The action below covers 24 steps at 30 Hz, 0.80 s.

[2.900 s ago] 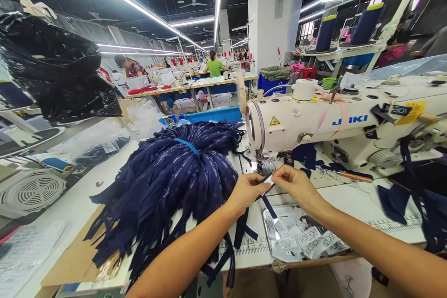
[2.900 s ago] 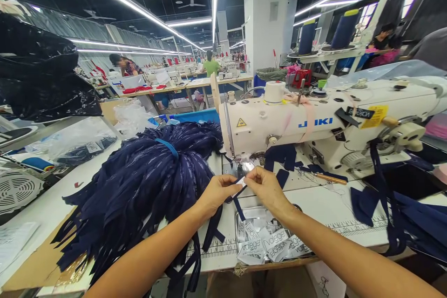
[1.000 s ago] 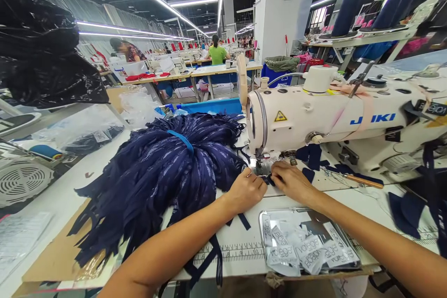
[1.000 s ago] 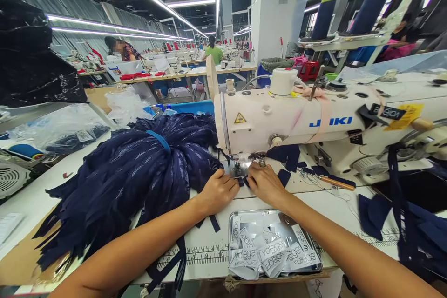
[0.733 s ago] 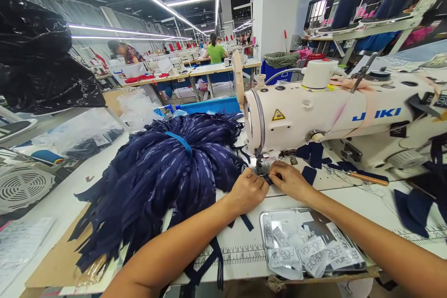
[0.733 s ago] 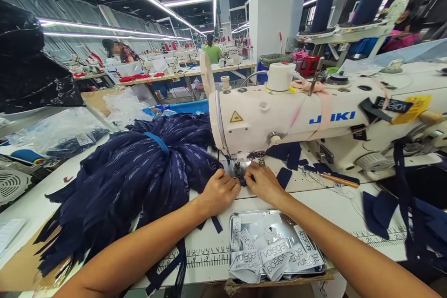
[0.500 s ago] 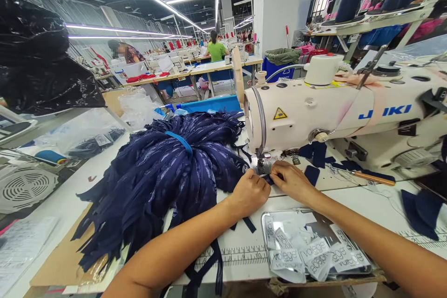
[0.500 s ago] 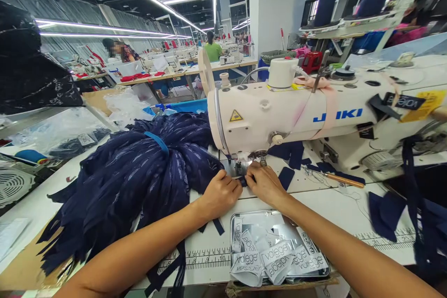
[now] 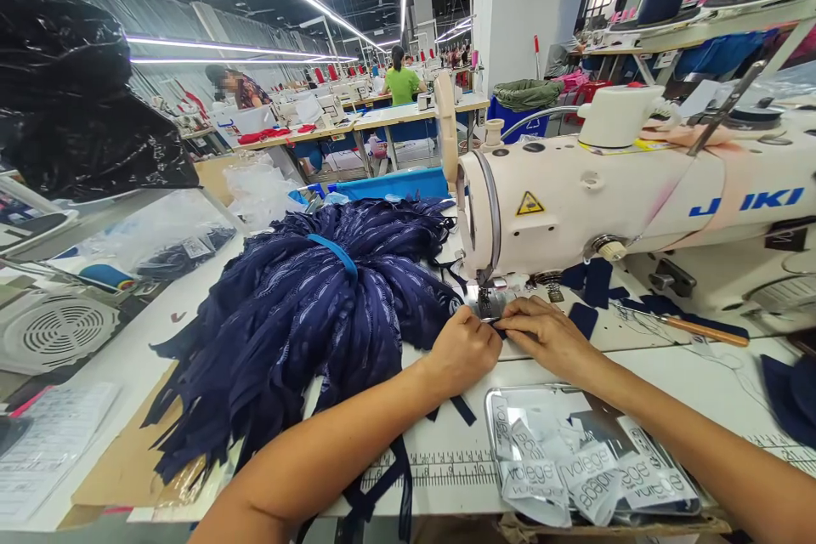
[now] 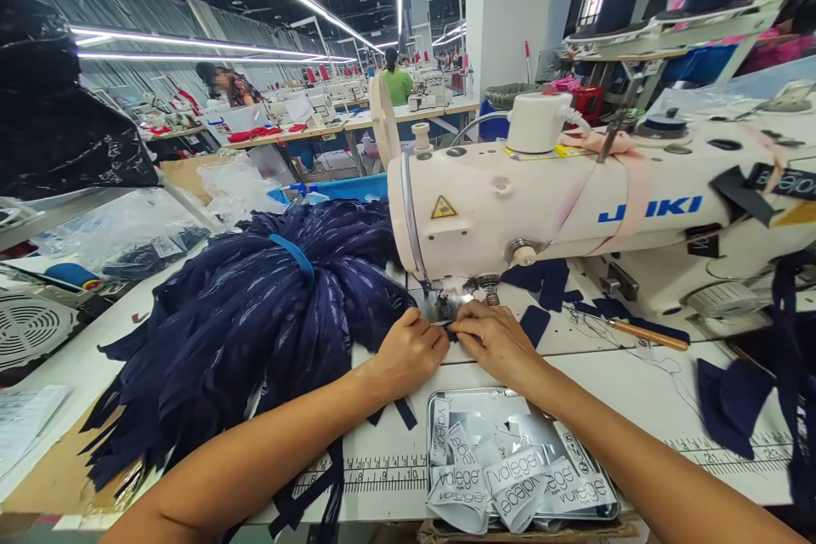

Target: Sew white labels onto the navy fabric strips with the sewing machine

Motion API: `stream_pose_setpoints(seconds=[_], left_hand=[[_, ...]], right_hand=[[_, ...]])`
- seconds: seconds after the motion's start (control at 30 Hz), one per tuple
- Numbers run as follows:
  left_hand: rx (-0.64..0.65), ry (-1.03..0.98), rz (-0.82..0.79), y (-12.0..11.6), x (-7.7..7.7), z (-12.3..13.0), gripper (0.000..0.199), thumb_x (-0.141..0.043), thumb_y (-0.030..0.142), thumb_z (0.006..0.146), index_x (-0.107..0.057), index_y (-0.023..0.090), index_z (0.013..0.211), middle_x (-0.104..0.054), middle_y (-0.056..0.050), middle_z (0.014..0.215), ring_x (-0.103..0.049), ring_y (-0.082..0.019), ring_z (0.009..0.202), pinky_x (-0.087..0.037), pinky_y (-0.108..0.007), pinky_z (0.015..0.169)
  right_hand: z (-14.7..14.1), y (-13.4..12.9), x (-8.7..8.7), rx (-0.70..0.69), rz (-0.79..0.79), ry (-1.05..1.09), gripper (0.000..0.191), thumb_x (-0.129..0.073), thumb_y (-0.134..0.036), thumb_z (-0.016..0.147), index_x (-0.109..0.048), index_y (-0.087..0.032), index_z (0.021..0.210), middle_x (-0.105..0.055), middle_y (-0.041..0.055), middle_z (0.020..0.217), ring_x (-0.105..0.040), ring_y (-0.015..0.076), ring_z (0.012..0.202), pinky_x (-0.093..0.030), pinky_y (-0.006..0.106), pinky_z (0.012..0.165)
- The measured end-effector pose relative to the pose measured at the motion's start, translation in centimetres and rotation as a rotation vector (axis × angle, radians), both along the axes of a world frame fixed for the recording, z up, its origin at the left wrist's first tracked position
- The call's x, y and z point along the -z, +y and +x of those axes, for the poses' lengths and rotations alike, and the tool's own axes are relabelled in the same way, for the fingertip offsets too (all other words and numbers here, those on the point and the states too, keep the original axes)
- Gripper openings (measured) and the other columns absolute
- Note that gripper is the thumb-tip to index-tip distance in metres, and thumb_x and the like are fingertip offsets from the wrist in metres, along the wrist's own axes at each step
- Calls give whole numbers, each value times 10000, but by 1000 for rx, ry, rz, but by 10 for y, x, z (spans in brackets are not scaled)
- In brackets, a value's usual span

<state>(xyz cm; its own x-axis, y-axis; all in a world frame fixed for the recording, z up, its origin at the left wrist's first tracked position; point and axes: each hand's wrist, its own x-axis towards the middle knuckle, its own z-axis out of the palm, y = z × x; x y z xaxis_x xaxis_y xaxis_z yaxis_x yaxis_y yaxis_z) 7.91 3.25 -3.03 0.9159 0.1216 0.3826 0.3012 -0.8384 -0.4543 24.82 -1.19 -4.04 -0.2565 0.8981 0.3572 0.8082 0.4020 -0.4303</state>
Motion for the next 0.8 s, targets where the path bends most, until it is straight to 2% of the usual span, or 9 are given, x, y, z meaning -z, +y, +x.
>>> stream_pose_setpoints(seconds=[0.2,0.4,0.53,0.67,0.73,0.8], left_hand=[[-4,-1,-16,1,-1,0,184,-442,65,791,-532,109,637,-551,-34,573,-516,-151,537,-292,-309,584],[-17,77,-56,0,0,1,173,-436,70,802,-550,104,677,-559,-45,594,-523,-155,558,-304,-310,593],[-41,92,-112,3,-5,-1,193,-422,76,820,-559,107,687,-558,-48,608,-525,-157,591,-326,-315,613],[46,109,-184,8,-16,-16,184,-438,126,826,-574,126,702,-603,-67,796,-542,-192,804,-352,-387,793],[112,124,-240,10,-18,-24,131,-472,164,799,-595,128,768,-611,-75,932,-516,-216,952,-297,-437,923],[146,124,-311,9,-17,-27,175,-494,189,767,-597,113,887,-598,-86,1039,-485,-214,1042,-262,-422,992]], right_hand=[[-7,-9,-6,-20,148,-254,280,-395,-105,821,-662,-175,870,-592,87,869,-534,209,805,-479,351,662],[-8,-11,-3,-34,179,-206,286,-384,-94,828,-645,-191,897,-592,78,904,-538,187,855,-498,307,691],[-19,-16,-4,41,221,-516,312,-373,26,727,-630,-140,786,-606,122,869,-545,217,772,-491,328,604],[-22,-17,-6,-8,292,-682,301,-426,60,623,-628,-108,769,-611,131,814,-552,212,715,-480,290,526],[-14,-12,-7,-86,345,-710,336,-422,52,634,-631,-87,858,-621,139,861,-561,216,751,-500,294,561],[-4,-4,-6,-163,376,-711,379,-399,42,668,-617,-87,949,-626,141,934,-567,219,825,-518,318,654]])
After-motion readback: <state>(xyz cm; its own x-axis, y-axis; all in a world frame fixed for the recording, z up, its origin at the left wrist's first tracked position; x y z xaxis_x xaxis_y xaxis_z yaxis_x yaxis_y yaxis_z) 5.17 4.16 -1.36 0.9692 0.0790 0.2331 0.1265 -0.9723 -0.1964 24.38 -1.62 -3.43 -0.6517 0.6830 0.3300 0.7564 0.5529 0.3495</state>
